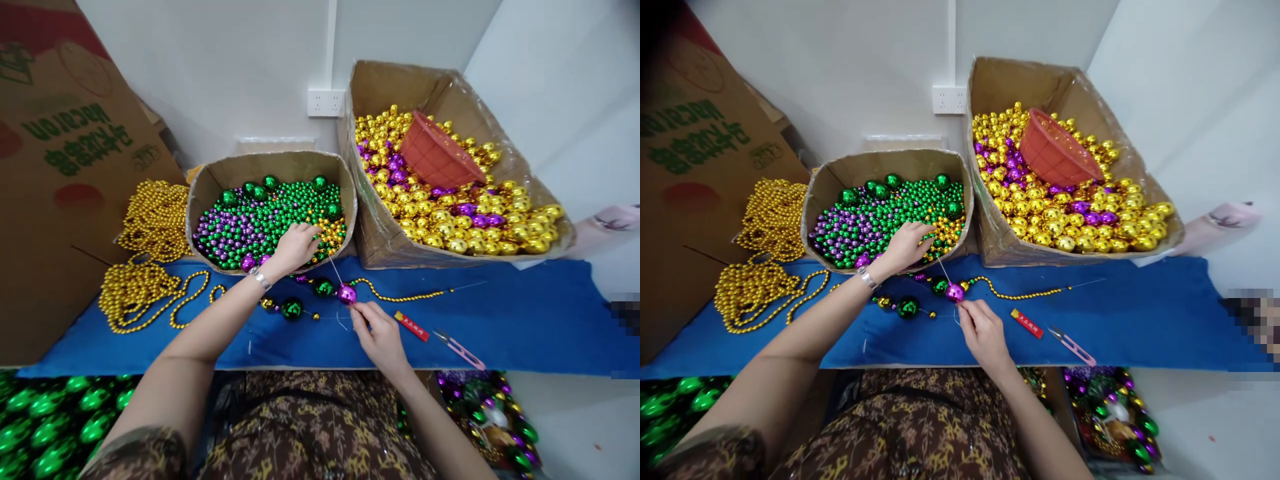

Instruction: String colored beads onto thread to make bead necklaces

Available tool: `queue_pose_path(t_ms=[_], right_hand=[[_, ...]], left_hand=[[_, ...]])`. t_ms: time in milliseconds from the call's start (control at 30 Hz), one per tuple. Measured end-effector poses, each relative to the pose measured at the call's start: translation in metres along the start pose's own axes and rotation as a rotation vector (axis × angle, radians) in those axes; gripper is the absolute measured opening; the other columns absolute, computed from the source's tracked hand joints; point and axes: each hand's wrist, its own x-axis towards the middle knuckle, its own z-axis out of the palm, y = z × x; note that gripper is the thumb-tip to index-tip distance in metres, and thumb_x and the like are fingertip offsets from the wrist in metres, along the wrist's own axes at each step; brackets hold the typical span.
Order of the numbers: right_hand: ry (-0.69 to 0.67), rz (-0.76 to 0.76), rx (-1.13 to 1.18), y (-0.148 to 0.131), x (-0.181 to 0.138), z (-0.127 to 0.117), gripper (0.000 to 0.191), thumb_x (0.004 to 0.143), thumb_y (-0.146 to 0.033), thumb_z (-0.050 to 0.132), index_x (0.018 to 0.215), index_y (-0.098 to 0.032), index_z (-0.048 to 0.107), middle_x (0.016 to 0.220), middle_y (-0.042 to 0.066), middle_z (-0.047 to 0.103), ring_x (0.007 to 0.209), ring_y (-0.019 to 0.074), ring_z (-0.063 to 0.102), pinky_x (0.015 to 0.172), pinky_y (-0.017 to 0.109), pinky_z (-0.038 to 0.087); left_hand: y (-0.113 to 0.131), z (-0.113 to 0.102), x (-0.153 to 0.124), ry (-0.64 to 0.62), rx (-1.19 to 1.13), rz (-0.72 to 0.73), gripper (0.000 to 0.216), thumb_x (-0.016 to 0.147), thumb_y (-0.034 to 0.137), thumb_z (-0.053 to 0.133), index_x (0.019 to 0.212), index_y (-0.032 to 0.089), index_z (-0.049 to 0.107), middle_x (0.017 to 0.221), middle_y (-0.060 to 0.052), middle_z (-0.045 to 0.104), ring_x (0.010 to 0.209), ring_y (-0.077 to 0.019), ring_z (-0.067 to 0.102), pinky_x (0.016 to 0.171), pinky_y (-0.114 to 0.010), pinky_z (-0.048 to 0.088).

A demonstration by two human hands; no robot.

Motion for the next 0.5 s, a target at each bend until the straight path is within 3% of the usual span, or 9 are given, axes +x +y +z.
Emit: queue_pose_path(t_ms=[67, 133, 233, 300, 367, 433, 500], right_hand=[[0.018, 0.003, -0.002, 0.001, 0.0, 0.001, 0.021, 0.097, -0.029, 0.046, 0.096, -0.02, 0.066, 0.078, 0.004, 0.065, 0.069, 0.0163, 0.063, 0.069, 0.028, 0.051], [0.026, 0.005, -0.001, 0.002, -0.001, 0.002, 0.021, 0.097, -0.029, 0.046, 0.095, -0.02, 0.065, 0.077, 0.004, 0.065, 0.068, 0.0158, 0.063, 0.067, 0.027, 0.05], [0.021, 0.003, 0.0, 0.004, -0.002, 0.002, 0.022, 0.097, -0.029, 0.045, 0.095, -0.02, 0.065, 0.077, 0.004, 0.064, 0.068, 0.0157, 0.063, 0.067, 0.027, 0.05], [0.022, 0.0, 0.002, 0.005, -0.003, 0.002, 0.022, 0.097, -0.029, 0.045, 0.095, -0.02, 0.065, 0.078, 0.004, 0.065, 0.069, 0.0159, 0.063, 0.067, 0.027, 0.05], [0.02, -0.004, 0.006, 0.005, -0.003, 0.003, 0.021, 0.097, -0.028, 0.045, 0.095, -0.02, 0.064, 0.079, 0.005, 0.065, 0.07, 0.0159, 0.063, 0.068, 0.027, 0.05], [0.013, -0.007, 0.013, 0.004, -0.003, 0.005, 0.02, 0.097, -0.027, 0.046, 0.095, -0.02, 0.065, 0.08, 0.005, 0.065, 0.071, 0.0157, 0.063, 0.069, 0.026, 0.05], [0.011, -0.012, 0.021, 0.002, -0.003, 0.006, 0.02, 0.097, -0.027, 0.046, 0.095, -0.02, 0.065, 0.081, 0.005, 0.065, 0.072, 0.0157, 0.063, 0.07, 0.026, 0.049]], left_hand=[[-0.004, 0.005, 0.016, -0.119, 0.263, 0.019, 0.022, 0.088, 0.014, 0.048, 0.095, 0.013, 0.069, 0.096, -0.016, 0.064, 0.1, -0.03, 0.055, 0.081, -0.041, 0.044], [-0.004, 0.012, 0.024, -0.183, 0.373, 0.023, 0.026, 0.086, 0.008, 0.044, 0.087, 0.013, 0.069, 0.093, -0.017, 0.064, 0.1, -0.0317, 0.054, 0.077, -0.04, 0.045], [-0.003, 0.017, 0.023, -0.116, 0.279, -0.005, 0.026, 0.083, 0.006, 0.046, 0.088, 0.013, 0.07, 0.096, -0.017, 0.063, 0.1, -0.0301, 0.056, 0.079, -0.041, 0.047], [-0.002, 0.018, 0.015, -0.03, -0.011, -0.084, 0.022, 0.082, 0.011, 0.052, 0.093, 0.014, 0.071, 0.097, -0.013, 0.064, 0.092, -0.025, 0.06, 0.082, -0.039, 0.049], [0.002, 0.016, 0.005, 0.018, -0.488, -0.2, 0.02, 0.082, 0.018, 0.058, 0.097, 0.015, 0.07, 0.094, -0.008, 0.066, 0.083, -0.0197, 0.063, 0.083, -0.038, 0.052], [0.009, 0.013, -0.007, 0.024, -0.986, -0.314, 0.02, 0.08, 0.024, 0.064, 0.097, 0.015, 0.069, 0.094, -0.006, 0.068, 0.079, -0.0172, 0.066, 0.083, -0.037, 0.054], [0.018, 0.01, -0.018, 0.021, -1.318, -0.397, 0.021, 0.077, 0.026, 0.07, 0.094, 0.015, 0.069, 0.098, -0.006, 0.069, 0.081, -0.0168, 0.068, 0.085, -0.037, 0.054]])
